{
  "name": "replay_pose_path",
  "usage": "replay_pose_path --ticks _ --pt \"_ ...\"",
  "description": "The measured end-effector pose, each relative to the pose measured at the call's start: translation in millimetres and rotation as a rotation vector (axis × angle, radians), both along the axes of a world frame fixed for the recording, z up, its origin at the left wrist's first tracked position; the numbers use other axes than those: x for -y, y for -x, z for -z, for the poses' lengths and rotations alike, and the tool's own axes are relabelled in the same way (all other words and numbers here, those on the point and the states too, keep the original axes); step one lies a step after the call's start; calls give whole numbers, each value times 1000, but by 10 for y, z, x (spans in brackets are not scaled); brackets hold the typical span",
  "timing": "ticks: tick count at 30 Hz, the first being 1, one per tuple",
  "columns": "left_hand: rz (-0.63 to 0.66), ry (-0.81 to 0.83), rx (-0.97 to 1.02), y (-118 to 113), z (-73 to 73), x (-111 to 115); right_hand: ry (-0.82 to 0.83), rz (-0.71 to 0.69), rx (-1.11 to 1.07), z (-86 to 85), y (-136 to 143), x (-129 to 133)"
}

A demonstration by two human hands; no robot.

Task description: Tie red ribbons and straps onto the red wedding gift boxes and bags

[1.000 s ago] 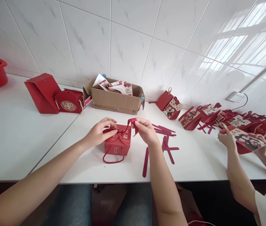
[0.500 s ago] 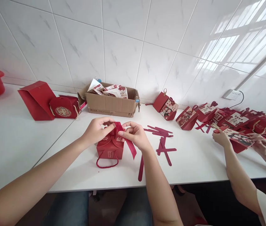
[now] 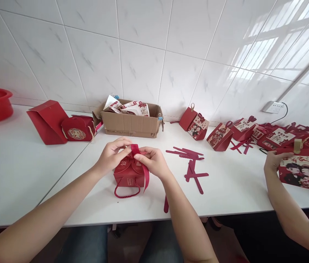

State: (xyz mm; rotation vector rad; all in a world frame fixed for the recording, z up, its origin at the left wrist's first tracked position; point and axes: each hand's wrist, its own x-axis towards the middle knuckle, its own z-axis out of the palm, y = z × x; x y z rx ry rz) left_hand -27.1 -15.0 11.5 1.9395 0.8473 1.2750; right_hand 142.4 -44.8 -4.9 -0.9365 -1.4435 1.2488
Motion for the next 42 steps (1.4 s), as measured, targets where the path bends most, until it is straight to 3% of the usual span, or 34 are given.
replay_pose_path --ticks 4,11,18,23,27,33,36,39,42 --pt "-77 -9 21 26 35 -28 -41 22 4 13 11 0" --pt "-159 -134 -9 30 49 10 56 83 28 -18 -5 11" --pt "-217 -153 -11 49 64 -3 46 103 -11 -75 -63 42" --pt "-196 -163 -23 43 60 18 47 32 32 -65 -63 43" --pt "-176 -166 -11 24 55 46 -74 46 170 -34 33 28" --pt "-23 54 -106 159 -81 -19 -93 152 185 -8 36 4" --pt "-35 152 -211 284 -141 -91 -166 235 214 -6 2 -13" --pt "-65 250 -351 381 -131 -144 -177 176 185 -7 0 -13" --pt "46 384 -467 433 -103 -160 -107 67 145 -12 9 9"
